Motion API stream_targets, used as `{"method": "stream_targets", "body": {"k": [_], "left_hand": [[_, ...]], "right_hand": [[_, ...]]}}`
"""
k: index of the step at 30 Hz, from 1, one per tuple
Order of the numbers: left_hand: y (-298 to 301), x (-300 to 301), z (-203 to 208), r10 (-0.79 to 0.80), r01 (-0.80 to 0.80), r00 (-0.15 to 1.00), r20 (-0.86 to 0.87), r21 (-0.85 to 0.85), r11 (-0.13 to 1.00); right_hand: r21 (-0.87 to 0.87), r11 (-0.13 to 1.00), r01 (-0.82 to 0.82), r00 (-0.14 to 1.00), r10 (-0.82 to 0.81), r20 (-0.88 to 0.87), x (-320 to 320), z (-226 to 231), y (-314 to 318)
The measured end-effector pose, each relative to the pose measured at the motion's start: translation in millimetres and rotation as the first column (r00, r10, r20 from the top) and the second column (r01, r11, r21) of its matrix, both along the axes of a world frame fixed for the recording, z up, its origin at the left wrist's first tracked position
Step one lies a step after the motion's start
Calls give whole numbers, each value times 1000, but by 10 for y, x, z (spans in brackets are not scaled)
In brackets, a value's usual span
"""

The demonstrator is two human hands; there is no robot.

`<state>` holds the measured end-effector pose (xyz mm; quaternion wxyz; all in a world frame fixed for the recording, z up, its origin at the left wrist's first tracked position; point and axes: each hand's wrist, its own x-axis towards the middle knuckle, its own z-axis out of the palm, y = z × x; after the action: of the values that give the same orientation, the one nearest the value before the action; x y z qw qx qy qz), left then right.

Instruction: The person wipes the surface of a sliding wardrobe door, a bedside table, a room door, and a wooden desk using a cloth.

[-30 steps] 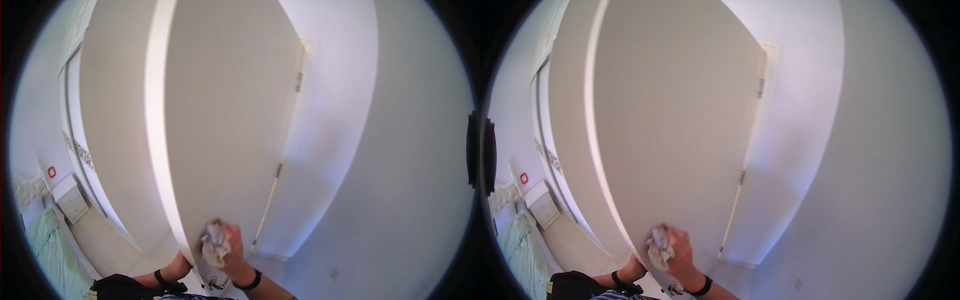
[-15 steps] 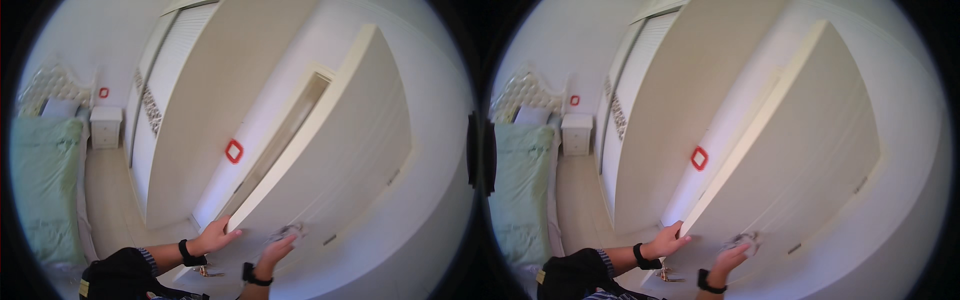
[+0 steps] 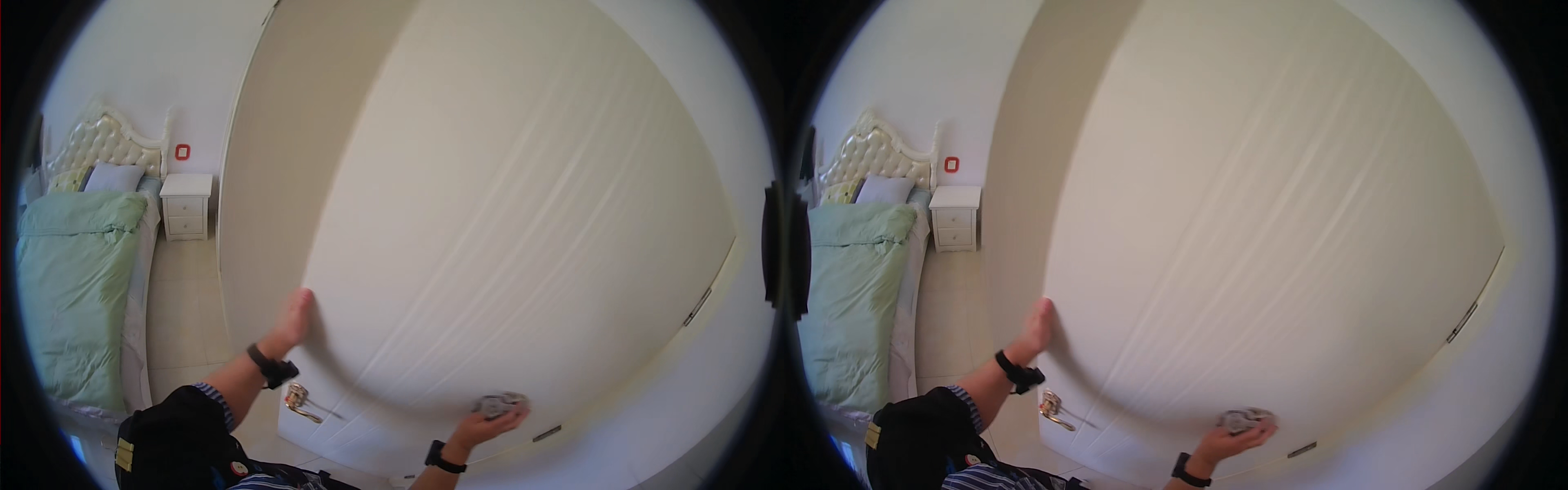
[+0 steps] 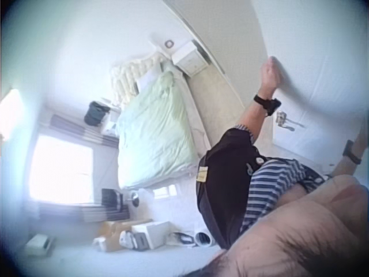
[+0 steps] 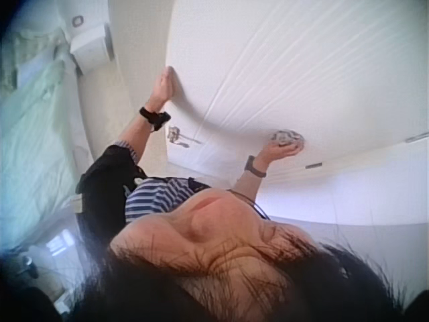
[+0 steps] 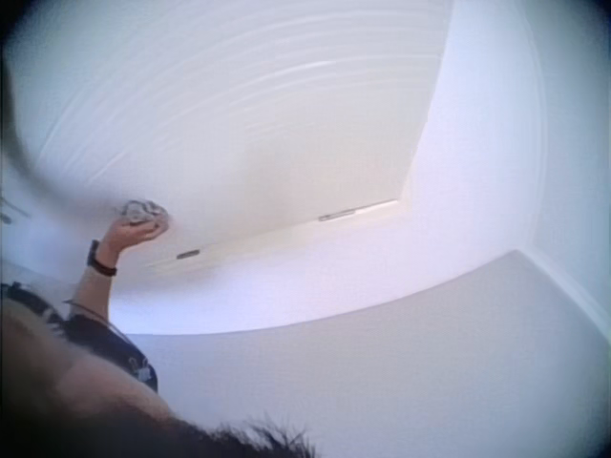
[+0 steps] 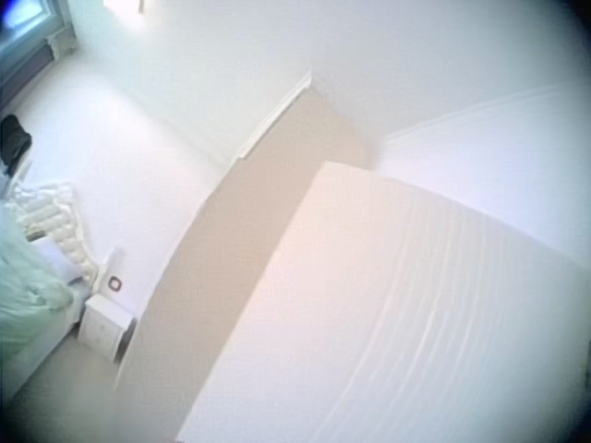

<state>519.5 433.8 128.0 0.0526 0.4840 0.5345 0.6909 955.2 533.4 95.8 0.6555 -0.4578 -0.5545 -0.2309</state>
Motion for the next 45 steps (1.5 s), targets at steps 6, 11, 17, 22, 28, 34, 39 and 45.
{"method": "stream_targets", "body": {"k": [6,11,17,22,28,34,39,45], "left_hand": [[509,-168,-27,-171,135,936,308,134,982],[609,-166,-17,-83,49,928,362,101,994],[752,-389,-287,-96,92,994,53,73,993],[592,-128,11,-145,141,978,-148,-34,989],[401,86,254,-234,235,971,-38,18,972],[565,-5,177,-259,280,946,-196,88,956],[566,48,529,-109,231,931,-349,329,915],[796,-169,53,-146,115,971,-192,-163,980]], "right_hand": [[84,995,57,997,-51,-66,900,334,501],[105,985,137,986,-126,-108,810,390,368],[164,943,-290,666,321,-673,-138,747,103],[56,997,-52,983,61,-174,-1405,1254,-164],[-12,984,-175,982,175,74,-2973,1881,-759],[-42,947,-319,916,320,242,-3670,1915,-869],[-155,865,-478,753,494,434,-3323,1770,-751],[-171,961,-216,788,275,551,-2263,1107,-569]]}}
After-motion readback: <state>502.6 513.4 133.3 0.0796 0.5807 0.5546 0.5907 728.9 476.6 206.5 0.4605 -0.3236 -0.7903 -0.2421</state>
